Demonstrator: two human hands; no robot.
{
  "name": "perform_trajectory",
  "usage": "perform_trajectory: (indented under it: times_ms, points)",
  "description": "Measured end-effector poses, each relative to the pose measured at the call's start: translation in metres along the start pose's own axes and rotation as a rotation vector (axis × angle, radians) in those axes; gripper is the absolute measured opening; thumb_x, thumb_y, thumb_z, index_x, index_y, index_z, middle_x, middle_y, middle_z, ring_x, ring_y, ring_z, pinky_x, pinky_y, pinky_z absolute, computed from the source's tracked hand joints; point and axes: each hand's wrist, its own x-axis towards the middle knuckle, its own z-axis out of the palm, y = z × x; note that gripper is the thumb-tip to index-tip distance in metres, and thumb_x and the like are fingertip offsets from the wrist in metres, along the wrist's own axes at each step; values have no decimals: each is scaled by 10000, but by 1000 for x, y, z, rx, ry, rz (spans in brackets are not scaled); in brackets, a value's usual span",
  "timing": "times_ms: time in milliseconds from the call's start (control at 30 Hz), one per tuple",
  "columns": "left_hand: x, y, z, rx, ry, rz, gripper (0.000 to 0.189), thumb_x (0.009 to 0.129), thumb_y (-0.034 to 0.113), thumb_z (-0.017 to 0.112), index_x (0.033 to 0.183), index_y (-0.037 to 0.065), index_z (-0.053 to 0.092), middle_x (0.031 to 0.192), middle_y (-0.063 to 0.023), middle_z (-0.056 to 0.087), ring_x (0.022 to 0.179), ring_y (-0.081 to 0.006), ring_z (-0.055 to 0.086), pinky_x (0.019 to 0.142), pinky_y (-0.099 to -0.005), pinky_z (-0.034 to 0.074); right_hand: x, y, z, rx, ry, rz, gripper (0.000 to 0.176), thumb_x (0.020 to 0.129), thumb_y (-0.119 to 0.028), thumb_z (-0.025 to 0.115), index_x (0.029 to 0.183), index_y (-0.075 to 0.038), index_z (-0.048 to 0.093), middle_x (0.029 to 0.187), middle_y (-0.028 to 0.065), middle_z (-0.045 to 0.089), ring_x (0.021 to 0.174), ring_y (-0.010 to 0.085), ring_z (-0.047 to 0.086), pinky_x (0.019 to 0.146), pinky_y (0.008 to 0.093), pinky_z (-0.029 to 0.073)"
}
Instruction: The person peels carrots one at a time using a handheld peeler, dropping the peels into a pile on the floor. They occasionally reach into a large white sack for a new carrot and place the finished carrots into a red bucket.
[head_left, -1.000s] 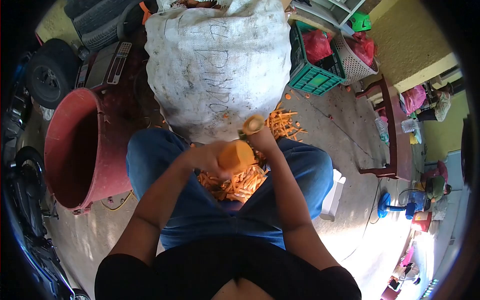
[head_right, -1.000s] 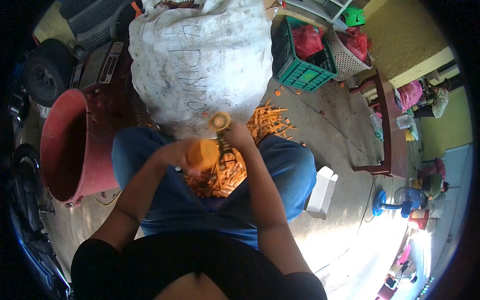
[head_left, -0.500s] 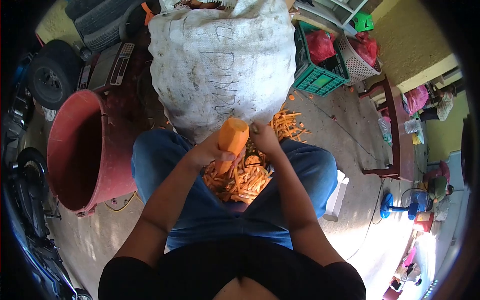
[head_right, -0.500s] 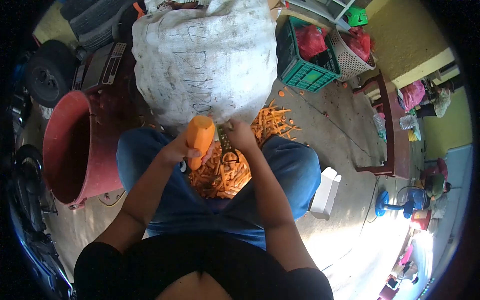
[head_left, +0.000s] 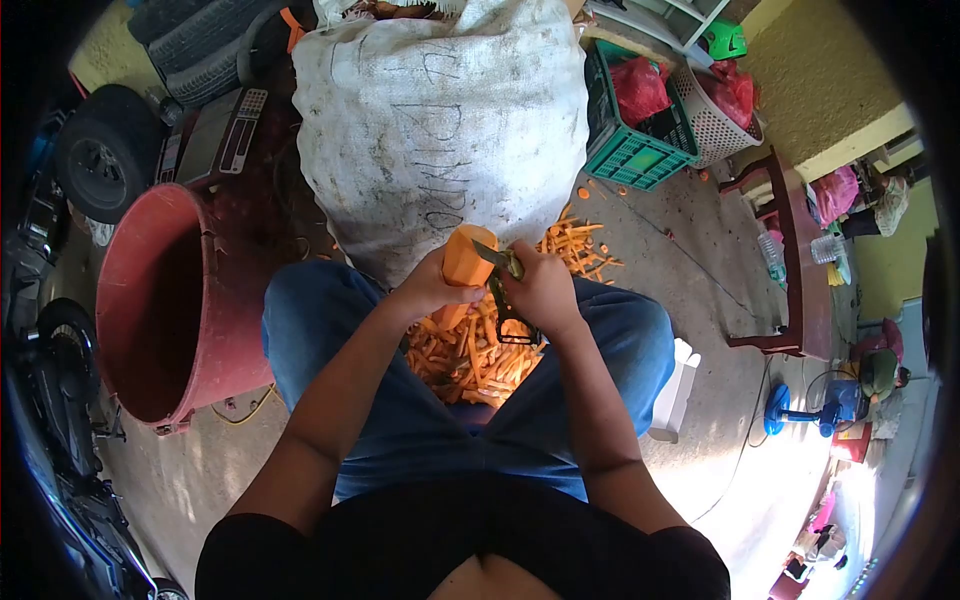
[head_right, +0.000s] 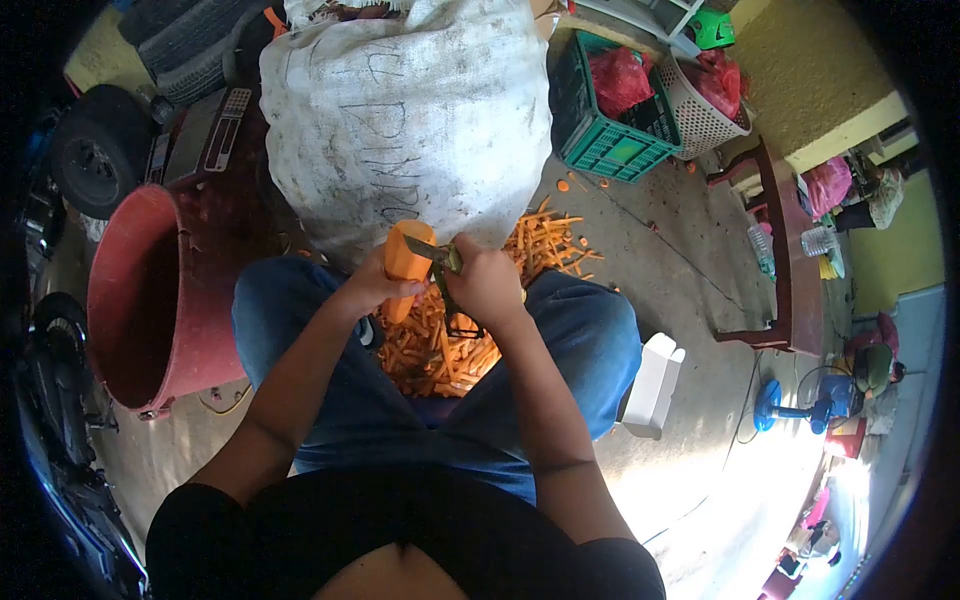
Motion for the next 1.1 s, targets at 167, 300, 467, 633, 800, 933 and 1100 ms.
perform_trajectory:
  times_ms: [167, 300, 467, 633, 800, 933, 1100]
  points:
    - [1, -1, 2, 4, 33, -11, 284, 643, 67, 624, 881, 24, 476, 725, -60, 520, 613, -139, 528, 561, -277, 452, 1, -4, -4, -21, -12, 56, 141, 648, -114, 559, 726, -22, 486, 590, 192, 522, 587, 356, 528, 522, 407, 422]
    - [1, -4, -3, 29, -18, 23, 285, 640, 75, 625, 876, 24, 474, 720, -57, 517, 607, -141, 527, 549, -273, 446, 2, 6, 9, -47, 73, 124, 181, 660, -178, 560, 744, -35, 488, 567, 187, 527, 573, 357, 536, 535, 432, 432]
    - [-2, 1, 1, 29, -122, 78, 346, 625, 145, 651, 888, 20, 463, 707, -56, 508, 593, -138, 520, 525, -270, 441, 8, 25, 10, -35, 92, 206, 171, 691, -181, 545, 724, -21, 494, 576, 213, 518, 584, 371, 528, 540, 437, 422]
    - [-4, 2, 0, -202, -157, -15, 457, 640, 265, 645, 948, 8, 426, 718, -64, 487, 558, -135, 497, 484, -265, 430, 10, 21, 7, 64, 90, 253, 189, 711, -198, 540, 695, -15, 499, 585, 222, 512, 602, 383, 520, 543, 440, 411]
    - [-8, -1, 0, -449, -67, -23, 501, 702, 393, 559, 995, 17, 404, 766, -78, 452, 522, -134, 469, 449, -257, 419, 10, 21, 9, 111, 73, 255, 196, 717, -217, 542, 712, -23, 511, 599, 210, 520, 621, 379, 525, 556, 425, 418]
    - [-5, 2, 1, -747, -119, -54, 503, 791, 494, 385, 1012, 43, 404, 747, -84, 437, 506, -128, 458, 420, -261, 420, 10, 18, 7, 105, 64, 259, 195, 718, -222, 540, 718, -28, 519, 607, 209, 524, 629, 374, 529, 560, 418, 422]
    - [0, -7, -9, -724, -256, -85, 511, 822, 512, 287, 1017, 55, 406, 730, -84, 435, 485, -116, 440, 404, -253, 409, 6, 14, 6, 61, 51, 66, 186, 744, -197, 542, 775, -14, 517, 604, 198, 525, 607, 347, 538, 524, 373, 419]
